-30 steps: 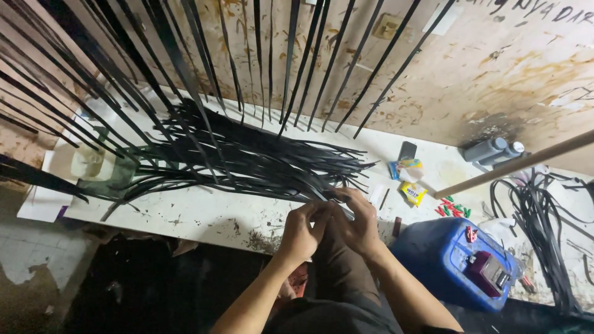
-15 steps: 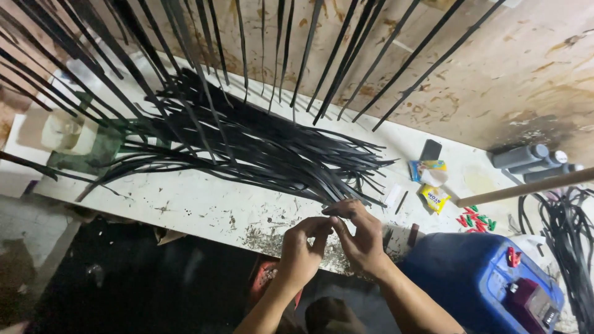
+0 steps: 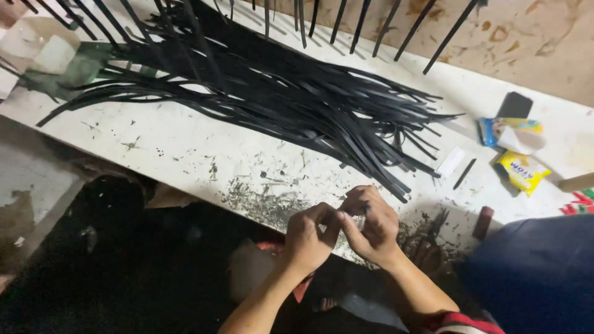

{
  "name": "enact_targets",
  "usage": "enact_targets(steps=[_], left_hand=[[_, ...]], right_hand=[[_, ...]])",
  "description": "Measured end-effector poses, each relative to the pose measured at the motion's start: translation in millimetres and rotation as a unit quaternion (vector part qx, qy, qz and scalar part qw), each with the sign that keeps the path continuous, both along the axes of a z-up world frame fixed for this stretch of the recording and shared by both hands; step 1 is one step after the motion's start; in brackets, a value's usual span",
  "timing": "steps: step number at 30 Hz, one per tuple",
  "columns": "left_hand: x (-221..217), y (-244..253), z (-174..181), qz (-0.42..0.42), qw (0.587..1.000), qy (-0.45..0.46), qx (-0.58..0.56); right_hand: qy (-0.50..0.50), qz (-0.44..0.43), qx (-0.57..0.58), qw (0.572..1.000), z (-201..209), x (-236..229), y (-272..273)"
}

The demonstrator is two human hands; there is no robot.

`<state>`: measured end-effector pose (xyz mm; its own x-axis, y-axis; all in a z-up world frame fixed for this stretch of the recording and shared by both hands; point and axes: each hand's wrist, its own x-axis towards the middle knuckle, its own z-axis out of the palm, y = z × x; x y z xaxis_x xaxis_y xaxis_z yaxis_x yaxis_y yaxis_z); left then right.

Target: The person picks up black rubber strips, applies a dark substance to one end using a small tool, and hangs the strips on a wall-mounted rack with clothespins. The process is repeated for multiple strips.

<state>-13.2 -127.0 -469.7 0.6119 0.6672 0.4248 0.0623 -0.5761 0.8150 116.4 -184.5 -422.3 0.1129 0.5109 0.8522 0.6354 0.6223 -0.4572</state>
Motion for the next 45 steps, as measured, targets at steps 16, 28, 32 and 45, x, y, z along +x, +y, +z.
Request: enact_targets(steps=[16, 28, 32, 45], left_hand=[[-9.6, -164.9, -1.5, 0.104, 0.982, 0.154, -0.019], [-14.1, -181.8, 14.5, 0.131, 0.979, 0.083, -0.129], [-24.9, -175.2, 5.1, 0.135, 0.973, 0.110, -0.152], [-40.2, -145.4, 20.7, 0.068, 0.977, 0.078, -0.185]], right_hand=[[0.088, 0.038, -0.131, 0.987, -49.2, 23.1, -145.4], [0.123, 0.039, -0.229, 0.965, -62.5, 34.5, -139.1], [0.136, 0.052, -0.224, 0.964, -61.0, 22.1, -128.2], [0.147, -0.053, -0.252, 0.955, -43.5, -0.6, -113.1]])
